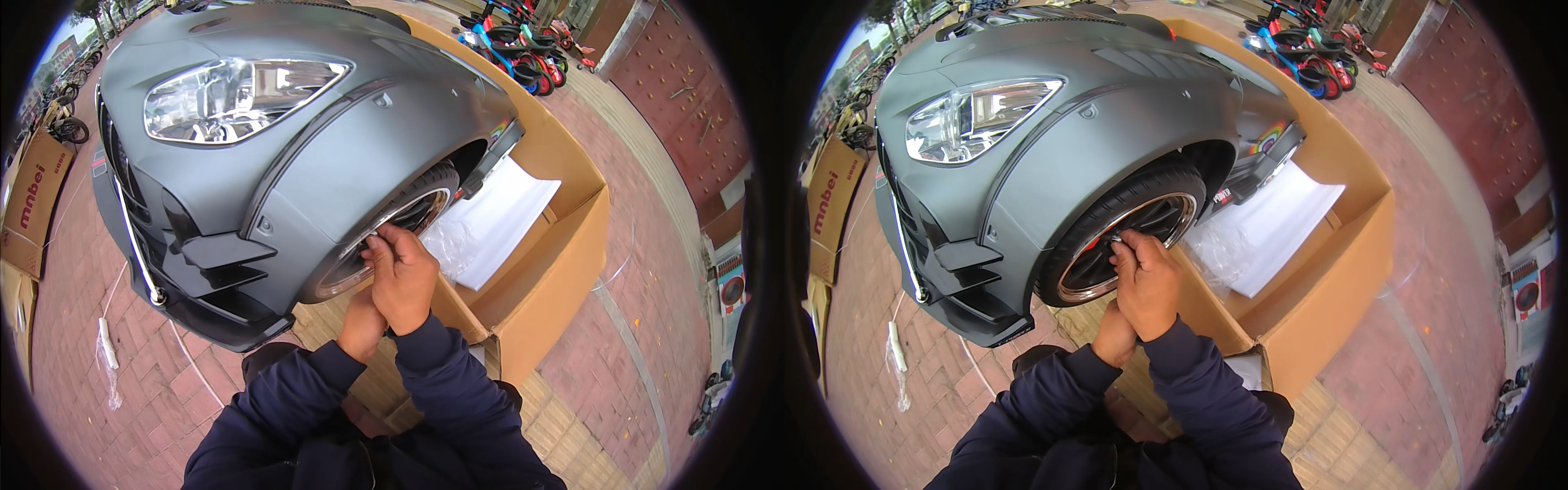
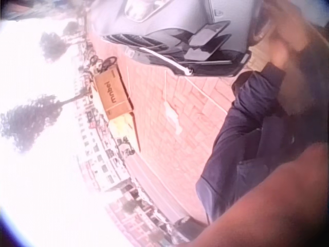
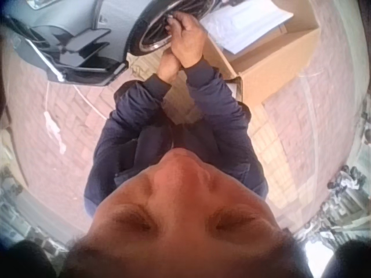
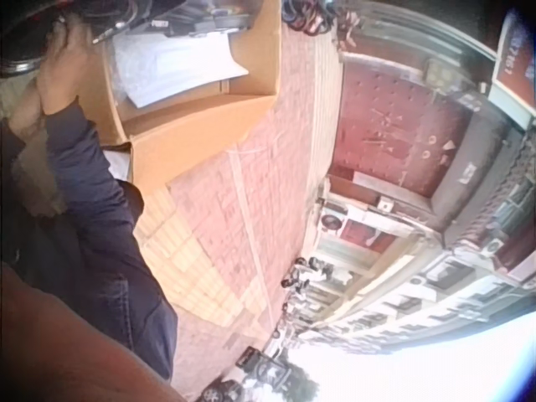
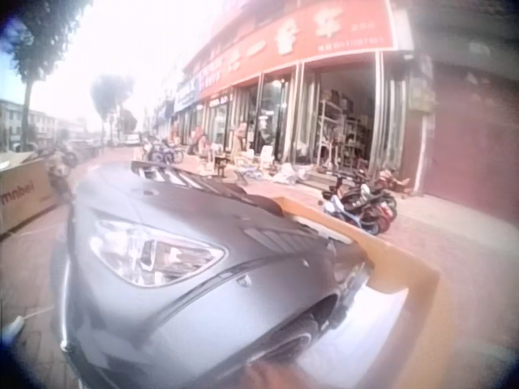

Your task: The person assembles a gray toy Mercedes car by attaching a wheel with a lug nut, installing the steering wheel, and handling the seat. The car is placed on a cardboard box on a tiled floor.

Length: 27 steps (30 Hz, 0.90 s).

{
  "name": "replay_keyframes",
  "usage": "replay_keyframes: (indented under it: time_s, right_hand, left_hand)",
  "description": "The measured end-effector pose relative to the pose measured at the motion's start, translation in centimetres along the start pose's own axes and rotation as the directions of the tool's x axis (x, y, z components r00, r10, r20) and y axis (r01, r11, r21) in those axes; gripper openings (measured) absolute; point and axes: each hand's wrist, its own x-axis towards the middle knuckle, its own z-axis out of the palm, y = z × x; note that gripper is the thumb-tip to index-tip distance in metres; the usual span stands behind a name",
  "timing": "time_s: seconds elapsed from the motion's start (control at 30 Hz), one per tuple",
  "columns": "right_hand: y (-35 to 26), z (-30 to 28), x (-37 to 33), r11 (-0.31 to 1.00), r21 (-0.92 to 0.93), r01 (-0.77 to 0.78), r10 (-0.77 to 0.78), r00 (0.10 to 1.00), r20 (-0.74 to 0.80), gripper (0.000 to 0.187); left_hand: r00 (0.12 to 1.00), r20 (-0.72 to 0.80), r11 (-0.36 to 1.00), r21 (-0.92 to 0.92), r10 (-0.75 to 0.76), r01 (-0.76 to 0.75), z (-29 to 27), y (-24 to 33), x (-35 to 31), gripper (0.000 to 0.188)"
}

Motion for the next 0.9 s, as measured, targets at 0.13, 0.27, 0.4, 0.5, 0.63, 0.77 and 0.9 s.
replay_keyframes:
  time_s: [0.13,0.27,0.4,0.5,0.63,0.77,0.9]
  right_hand:
    - [-0.2,0.4,0.2,1.000,0.013,-0.006,0.006,0.998,-0.068,0.015]
    - [-0.5,1.1,-0.1,0.945,0.245,-0.217,0.254,0.958,-0.130,0.014]
    - [-0.3,1.3,-0.2,0.961,0.175,-0.212,0.239,0.960,-0.147,0.013]
    - [0.0,1.1,-0.3,0.997,-0.005,-0.072,0.071,0.985,-0.160,0.013]
    - [0.1,0.7,-0.2,0.960,-0.261,0.102,-0.145,0.978,-0.149,0.016]
    - [0.1,0.7,0.2,0.896,-0.399,0.193,-0.273,0.950,-0.152,0.017]
    - [0.0,0.9,0.2,0.882,-0.418,0.217,-0.304,0.941,-0.152,0.016]
  left_hand:
    - [0.999,0.033,0.997,-0.080,-0.018,0.021,0.1,0.2,-0.2,0.024]
    - [0.998,0.070,0.996,-0.086,-0.010,0.016,-0.2,0.1,-0.1,0.024]
    - [0.998,0.064,0.998,-0.069,0.001,0.003,-0.5,-0.3,0.0,0.024]
    - [0.998,0.056,0.998,-0.056,0.009,-0.006,-0.6,-0.5,0.0,0.024]
    - [0.997,0.067,0.996,-0.086,0.026,-0.020,-0.6,-0.5,0.0,0.026]
    - [0.996,0.086,0.993,-0.117,-0.008,0.018,-0.6,-0.4,0.0,0.027]
    - [0.997,0.073,0.993,-0.115,-0.001,0.009,-0.6,-0.4,0.0,0.027]
